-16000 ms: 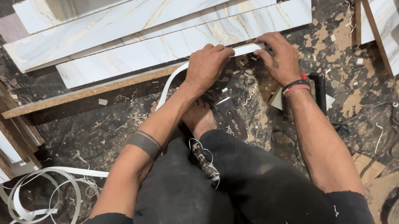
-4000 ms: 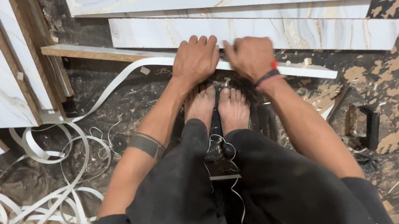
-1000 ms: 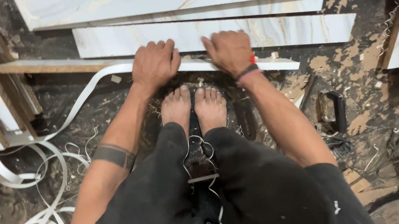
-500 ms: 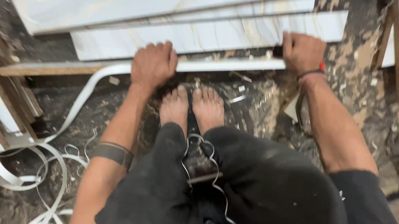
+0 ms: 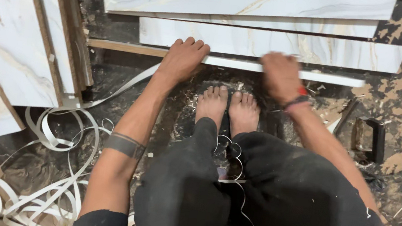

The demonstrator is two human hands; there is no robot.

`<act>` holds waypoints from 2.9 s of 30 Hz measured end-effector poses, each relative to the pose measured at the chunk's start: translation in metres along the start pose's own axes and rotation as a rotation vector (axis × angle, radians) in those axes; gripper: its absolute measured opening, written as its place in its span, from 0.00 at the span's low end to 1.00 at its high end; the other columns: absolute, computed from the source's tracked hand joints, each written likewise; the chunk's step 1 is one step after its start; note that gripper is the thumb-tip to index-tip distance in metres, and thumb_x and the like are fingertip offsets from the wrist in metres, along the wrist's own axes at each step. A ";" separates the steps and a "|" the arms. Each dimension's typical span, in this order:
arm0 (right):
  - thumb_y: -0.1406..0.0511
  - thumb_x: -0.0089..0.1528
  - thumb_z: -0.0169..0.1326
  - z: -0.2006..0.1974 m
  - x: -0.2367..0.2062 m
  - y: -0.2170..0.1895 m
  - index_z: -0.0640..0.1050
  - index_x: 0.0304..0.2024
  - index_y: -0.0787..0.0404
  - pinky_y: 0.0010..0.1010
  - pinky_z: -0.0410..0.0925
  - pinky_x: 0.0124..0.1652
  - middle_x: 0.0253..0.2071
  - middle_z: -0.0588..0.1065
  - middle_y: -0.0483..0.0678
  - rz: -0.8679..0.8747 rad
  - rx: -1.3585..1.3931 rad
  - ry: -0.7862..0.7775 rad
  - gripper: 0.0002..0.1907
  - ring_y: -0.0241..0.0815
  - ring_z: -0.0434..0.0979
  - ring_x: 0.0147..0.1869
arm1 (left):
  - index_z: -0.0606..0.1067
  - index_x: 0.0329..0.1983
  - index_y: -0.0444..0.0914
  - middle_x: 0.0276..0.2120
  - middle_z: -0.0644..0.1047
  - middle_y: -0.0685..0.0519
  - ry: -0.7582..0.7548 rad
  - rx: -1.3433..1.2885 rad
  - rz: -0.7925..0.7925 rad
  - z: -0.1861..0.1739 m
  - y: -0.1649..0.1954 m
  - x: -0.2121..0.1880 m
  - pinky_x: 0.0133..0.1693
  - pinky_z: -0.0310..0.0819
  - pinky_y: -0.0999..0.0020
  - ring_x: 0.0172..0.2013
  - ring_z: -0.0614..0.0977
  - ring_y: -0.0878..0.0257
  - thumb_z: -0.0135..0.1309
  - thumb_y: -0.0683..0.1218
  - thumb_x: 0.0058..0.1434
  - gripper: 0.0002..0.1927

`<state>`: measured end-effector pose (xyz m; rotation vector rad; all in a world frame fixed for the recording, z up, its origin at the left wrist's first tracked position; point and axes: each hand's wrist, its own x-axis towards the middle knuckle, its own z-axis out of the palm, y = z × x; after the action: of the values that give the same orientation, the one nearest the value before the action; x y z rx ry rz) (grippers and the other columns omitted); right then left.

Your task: The person stands on the workshop floor and applies white edge banding tape to the narrow edges of marble-pattern board strips using a handheld edge-banding iron, pressing the tape down along the strip, trimming off the excess banding, and setting finished strips onto the stack of boards.

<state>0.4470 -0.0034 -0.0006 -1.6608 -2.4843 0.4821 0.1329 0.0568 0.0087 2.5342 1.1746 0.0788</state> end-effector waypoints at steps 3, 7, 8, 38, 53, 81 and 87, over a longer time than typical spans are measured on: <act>0.74 0.61 0.51 -0.010 -0.038 0.054 0.75 0.46 0.57 0.56 0.63 0.58 0.43 0.75 0.50 0.180 -0.185 -0.031 0.12 0.53 0.75 0.51 | 0.74 0.47 0.41 0.41 0.77 0.51 0.024 0.058 0.000 -0.003 -0.002 -0.017 0.41 0.71 0.54 0.45 0.78 0.52 0.60 0.44 0.58 0.15; 0.72 0.64 0.54 -0.037 -0.089 0.116 0.75 0.44 0.56 0.60 0.59 0.63 0.45 0.75 0.50 0.337 -0.419 -0.036 0.07 0.51 0.75 0.58 | 0.75 0.44 0.39 0.40 0.78 0.50 0.051 -0.063 -0.005 -0.001 0.017 -0.028 0.42 0.72 0.53 0.45 0.79 0.50 0.61 0.44 0.52 0.16; 0.71 0.63 0.55 -0.041 -0.097 0.122 0.75 0.44 0.56 0.59 0.58 0.64 0.46 0.75 0.50 0.351 -0.419 -0.020 0.08 0.51 0.74 0.60 | 0.76 0.42 0.39 0.39 0.78 0.49 0.043 -0.092 -0.023 0.000 0.022 -0.029 0.43 0.73 0.53 0.45 0.79 0.49 0.61 0.44 0.52 0.15; 0.58 0.61 0.64 -0.039 -0.049 0.006 0.79 0.52 0.56 0.50 0.53 0.64 0.54 0.78 0.47 0.051 0.078 0.190 0.19 0.49 0.72 0.64 | 0.75 0.57 0.40 0.51 0.78 0.48 0.147 -0.153 0.091 0.027 0.092 0.013 0.54 0.66 0.52 0.54 0.75 0.49 0.58 0.46 0.61 0.20; 0.52 0.73 0.55 -0.072 -0.274 0.125 0.76 0.53 0.66 0.49 0.68 0.49 0.45 0.77 0.60 0.911 0.132 0.175 0.22 0.62 0.77 0.49 | 0.77 0.51 0.40 0.44 0.78 0.48 0.159 -0.746 -0.079 0.001 0.125 0.040 0.42 0.75 0.53 0.41 0.81 0.50 0.51 0.44 0.68 0.11; 0.52 0.76 0.46 -0.123 -0.087 0.100 0.72 0.44 0.68 0.46 0.65 0.40 0.34 0.73 0.60 0.646 0.340 0.082 0.23 0.59 0.73 0.39 | 0.79 0.45 0.43 0.40 0.75 0.53 0.273 -0.192 0.004 0.043 0.104 0.018 0.41 0.65 0.56 0.44 0.75 0.53 0.59 0.50 0.62 0.10; 0.50 0.74 0.45 -0.099 -0.063 0.068 0.71 0.46 0.67 0.51 0.66 0.42 0.37 0.74 0.66 0.614 0.367 0.066 0.24 0.69 0.75 0.44 | 0.79 0.45 0.42 0.40 0.75 0.53 0.245 -0.224 -0.015 0.045 0.101 0.018 0.41 0.64 0.56 0.44 0.74 0.53 0.58 0.49 0.63 0.10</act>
<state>0.5580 -0.0176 0.0763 -2.1898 -1.6613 0.8581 0.2268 -0.0031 -0.0018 2.3655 1.1969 0.5011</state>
